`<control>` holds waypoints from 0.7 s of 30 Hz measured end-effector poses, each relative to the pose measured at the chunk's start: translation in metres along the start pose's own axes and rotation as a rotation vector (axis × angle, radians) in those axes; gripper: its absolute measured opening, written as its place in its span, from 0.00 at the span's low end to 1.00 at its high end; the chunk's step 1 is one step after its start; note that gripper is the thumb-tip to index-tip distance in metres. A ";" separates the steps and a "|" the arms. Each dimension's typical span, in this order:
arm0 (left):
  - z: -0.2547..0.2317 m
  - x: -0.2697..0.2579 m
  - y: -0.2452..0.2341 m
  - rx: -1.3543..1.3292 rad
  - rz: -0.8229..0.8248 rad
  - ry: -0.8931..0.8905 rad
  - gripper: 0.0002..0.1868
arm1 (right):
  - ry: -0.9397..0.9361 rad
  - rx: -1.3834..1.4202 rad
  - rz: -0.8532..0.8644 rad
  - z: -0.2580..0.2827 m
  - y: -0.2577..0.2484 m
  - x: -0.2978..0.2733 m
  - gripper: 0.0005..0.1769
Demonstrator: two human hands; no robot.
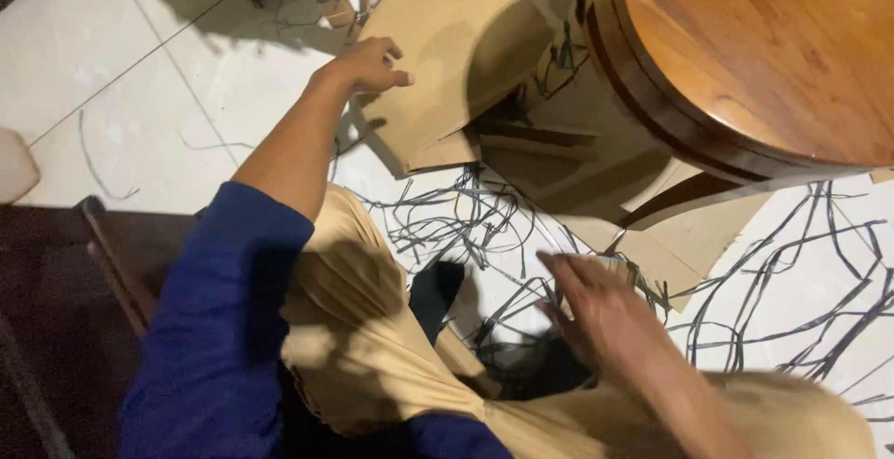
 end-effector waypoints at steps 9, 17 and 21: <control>0.113 0.004 0.153 -0.603 -0.033 -0.615 0.62 | 0.445 -0.136 -0.014 -0.032 0.069 -0.105 0.37; 0.067 0.028 0.247 -1.881 -0.200 -0.373 0.20 | 0.711 0.149 -0.030 -0.013 0.052 -0.072 0.23; 0.075 -0.002 0.188 -2.135 -0.248 -0.296 0.21 | 0.751 0.182 -0.015 -0.015 0.043 -0.049 0.29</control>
Point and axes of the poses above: each hand's wrist, its own x-axis towards the middle knuckle, its own y-axis out of the palm, z = x × y, the point moved 3 cm from there along x, towards the middle knuckle, and after that the axes turned 3 degrees about x, right-handed, at the moved point
